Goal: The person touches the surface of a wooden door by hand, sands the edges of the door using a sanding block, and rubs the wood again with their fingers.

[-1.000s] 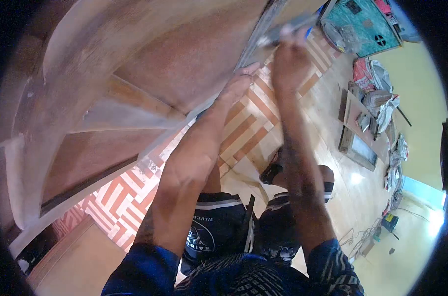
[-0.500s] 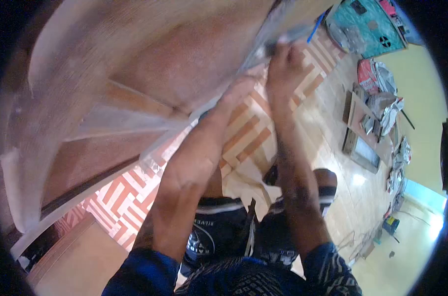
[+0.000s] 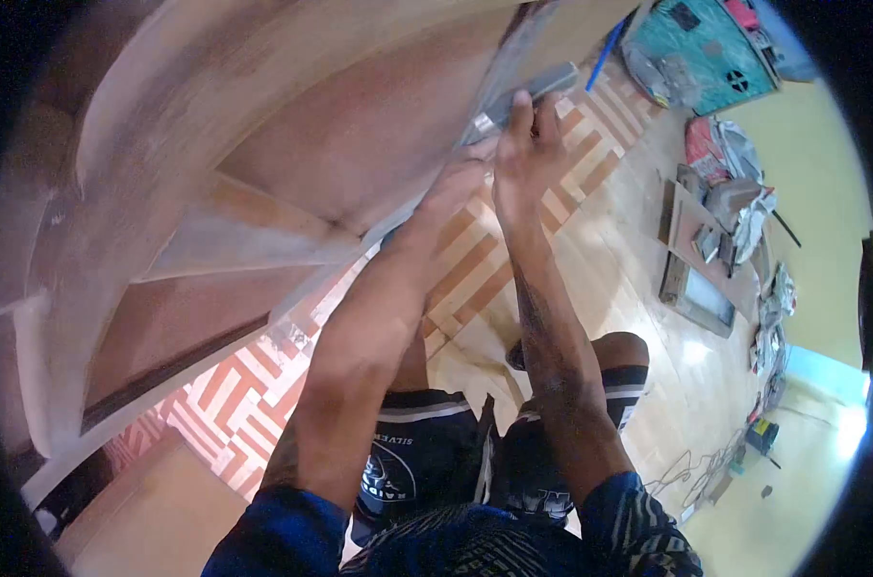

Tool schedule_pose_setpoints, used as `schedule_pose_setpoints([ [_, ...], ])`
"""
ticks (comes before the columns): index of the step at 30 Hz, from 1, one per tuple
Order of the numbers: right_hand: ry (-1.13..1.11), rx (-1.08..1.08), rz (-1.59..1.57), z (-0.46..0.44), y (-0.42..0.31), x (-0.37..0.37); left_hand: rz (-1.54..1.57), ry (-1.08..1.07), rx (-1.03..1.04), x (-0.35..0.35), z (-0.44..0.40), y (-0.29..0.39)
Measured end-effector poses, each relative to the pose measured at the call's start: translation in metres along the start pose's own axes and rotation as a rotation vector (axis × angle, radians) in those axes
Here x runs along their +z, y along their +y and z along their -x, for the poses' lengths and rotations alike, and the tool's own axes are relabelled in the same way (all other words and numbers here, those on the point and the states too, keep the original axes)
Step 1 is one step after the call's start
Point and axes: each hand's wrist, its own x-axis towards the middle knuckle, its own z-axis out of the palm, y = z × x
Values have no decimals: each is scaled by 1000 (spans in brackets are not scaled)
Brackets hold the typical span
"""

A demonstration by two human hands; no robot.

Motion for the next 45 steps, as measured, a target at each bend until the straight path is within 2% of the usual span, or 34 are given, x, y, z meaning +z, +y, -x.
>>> schedule_pose_setpoints([
  [2, 242, -572, 24, -85, -88, -25, 121, 2, -19, -9, -11, -20],
  [3, 281, -700, 136, -111, -118, -40, -77, 94, -135, 7, 9, 32],
  [5, 311, -733, 305, -124, -141, -60, 47, 54, -144, 6, 15, 23],
  [6, 336, -733, 327, -121, -136, -55, 104, 38, -129, 6, 12, 22],
  [8, 374, -657, 272, -86, -91, -27, 11, 24, -129, 2, 7, 22],
  [12, 213, -307, 87, -11, 0, 17, -39, -1, -114, -18, -8, 10],
  [14, 83, -103, 47, 2, 16, 9, -15, -37, -121, -17, -15, -9],
  [15, -14, 35, 6, -10, -11, -4, 4, -46, -122, -16, -16, -17],
  [19, 56, -419, 306, -111, -149, -59, -47, 27, -174, 0, 4, 10],
  [21, 94, -367, 218, -123, -183, -67, 33, 22, -155, 3, 7, 9],
  [22, 269, -481, 241, -135, -163, -49, 69, 15, -132, 2, 2, 9],
  [25, 348, -550, -23, -96, -94, -7, 96, 29, -190, -9, -2, -9],
  [26, 297, -469, 2, -63, -63, 0, -57, 25, -195, -8, 0, 1],
  [27, 335, -354, 146, -37, -20, 10, -218, 18, -199, -8, 4, 20],
  [29, 65, 79, -153, -21, 1, -13, -308, -37, -165, -4, 6, 19],
  [31, -72, 148, -181, -26, 16, -43, -167, -94, -71, -9, -3, -2],
  [34, -221, 188, -115, -42, 31, -95, -71, -16, -145, -8, -4, -8],
  [35, -268, 315, -76, -47, 11, -117, -68, -6, -151, -6, -7, -3],
  [41, -372, 352, 183, -13, 52, -191, -136, 49, -126, -4, 0, -1],
  [44, -473, 549, -34, -4, 65, -202, -205, -6, -105, -7, 4, -5],
  [45, -488, 578, -7, -9, 60, -203, -220, -20, -98, -7, 5, -4],
])
